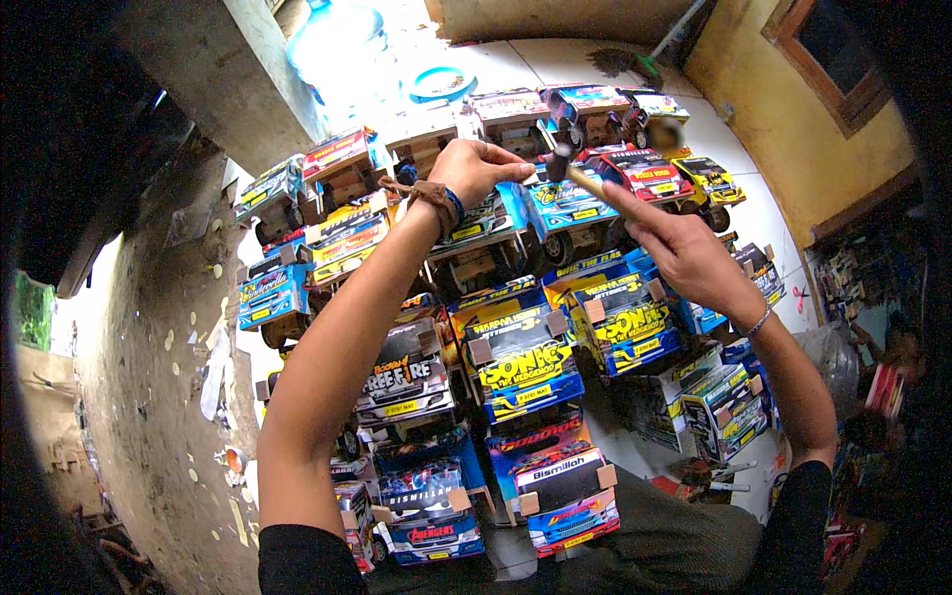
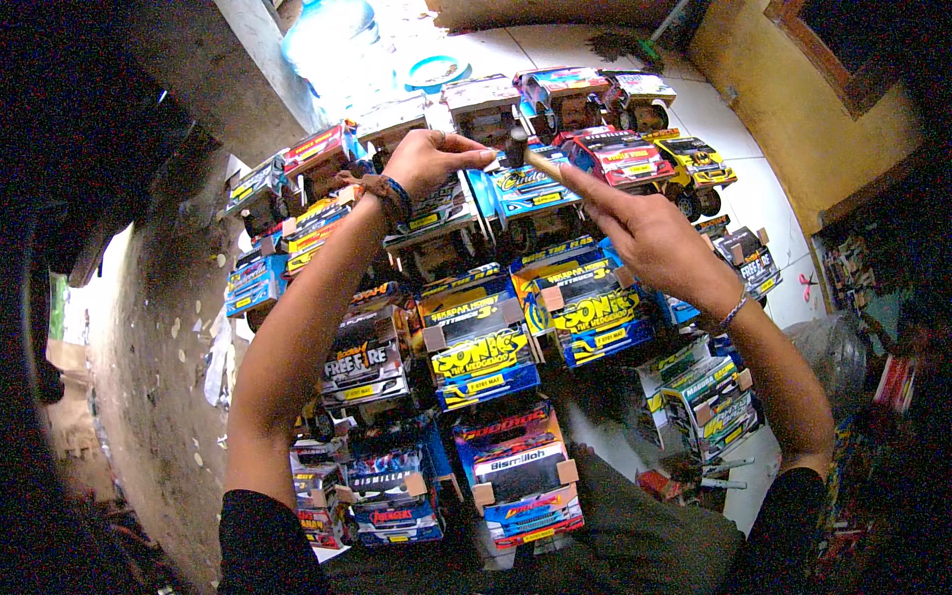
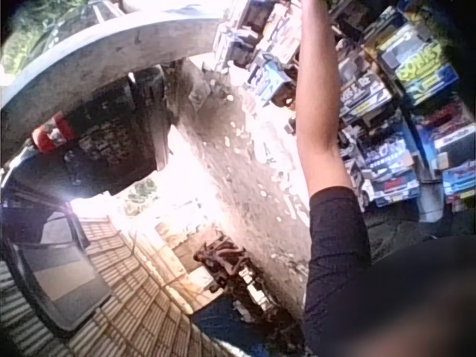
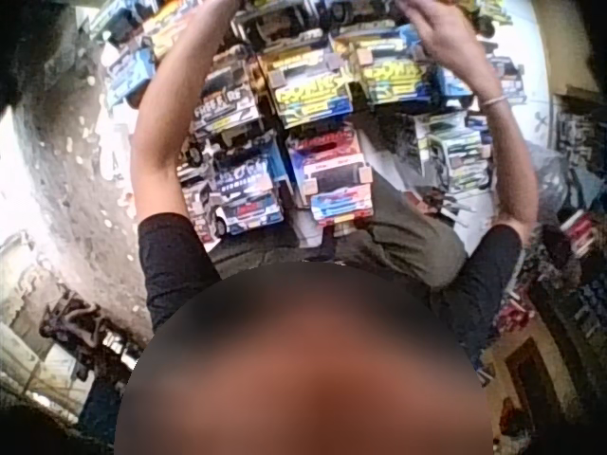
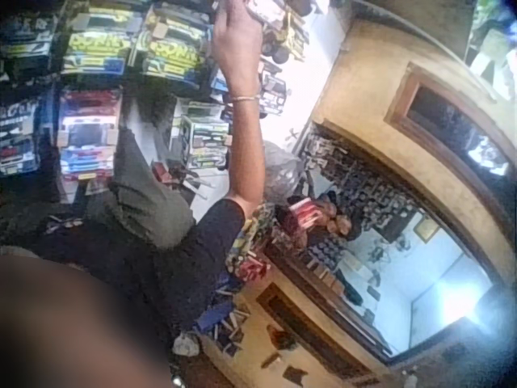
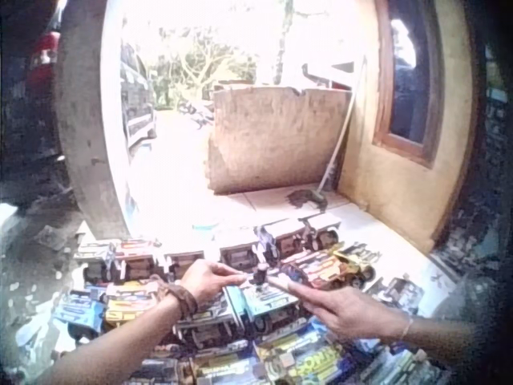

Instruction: The person assembles toy cars by applying glue to small wooden pieces and attaching them to the tops of toy car boxes. They then use a hammer to tap the pieces into place, repeating the process for multiple cars.

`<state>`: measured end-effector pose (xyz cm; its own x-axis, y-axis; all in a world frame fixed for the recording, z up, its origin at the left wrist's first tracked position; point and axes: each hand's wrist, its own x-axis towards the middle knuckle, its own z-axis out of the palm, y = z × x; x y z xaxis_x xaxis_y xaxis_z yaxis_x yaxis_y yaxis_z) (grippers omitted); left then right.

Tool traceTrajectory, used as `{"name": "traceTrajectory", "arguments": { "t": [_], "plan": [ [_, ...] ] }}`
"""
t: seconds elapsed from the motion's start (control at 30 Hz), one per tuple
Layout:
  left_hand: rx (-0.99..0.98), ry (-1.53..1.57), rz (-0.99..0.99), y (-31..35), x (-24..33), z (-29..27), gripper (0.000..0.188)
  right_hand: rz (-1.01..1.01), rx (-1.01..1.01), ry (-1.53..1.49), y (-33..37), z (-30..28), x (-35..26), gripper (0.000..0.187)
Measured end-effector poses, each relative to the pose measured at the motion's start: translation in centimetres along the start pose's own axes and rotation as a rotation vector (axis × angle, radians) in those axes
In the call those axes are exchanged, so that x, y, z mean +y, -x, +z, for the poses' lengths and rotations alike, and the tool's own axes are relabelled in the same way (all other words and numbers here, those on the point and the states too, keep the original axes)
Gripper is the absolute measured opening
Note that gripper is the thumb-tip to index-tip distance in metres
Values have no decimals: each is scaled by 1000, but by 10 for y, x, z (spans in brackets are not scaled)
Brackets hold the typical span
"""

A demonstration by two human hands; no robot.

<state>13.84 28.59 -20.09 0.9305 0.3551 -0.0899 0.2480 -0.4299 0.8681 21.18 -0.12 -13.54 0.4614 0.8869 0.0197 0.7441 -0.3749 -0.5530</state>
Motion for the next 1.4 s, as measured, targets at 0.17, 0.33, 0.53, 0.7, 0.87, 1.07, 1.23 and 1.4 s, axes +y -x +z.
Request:
{"name": "traceTrajectory", "arguments": {
  "t": [0.17, 0.33, 0.53, 0.7, 0.87, 1.07, 1.23, 1.4],
  "plan": [
    [3, 20, -16, 1, 0, 1, 34, -29, 99, -97, -3, -1, -6, 51],
    [21, 25, 11, -2, -3, 1, 31, 94, -97, 128, -2, 0, -8, 50],
    [16, 19, 17, -3, -5, 1, 31, 8, 67, 108, 2, 9, -2, 54],
    [25, 14, 11, -1, -2, 0, 29, 8, 126, 88, 5, 14, 4, 54],
    [12, 51, -12, 0, -1, 0, 29, -7, 112, 158, 7, 18, 2, 53],
    [17, -21, -6, 0, 1, -1, 32, -93, 137, 272, 9, 17, -2, 56],
    [22, 2, -12, -1, 0, -1, 32, -60, 200, 210, 8, 18, -2, 55],
    [41, -31, 12, -3, -2, 0, 30, -69, 221, 202, 10, 16, -4, 55]
  ]
}}
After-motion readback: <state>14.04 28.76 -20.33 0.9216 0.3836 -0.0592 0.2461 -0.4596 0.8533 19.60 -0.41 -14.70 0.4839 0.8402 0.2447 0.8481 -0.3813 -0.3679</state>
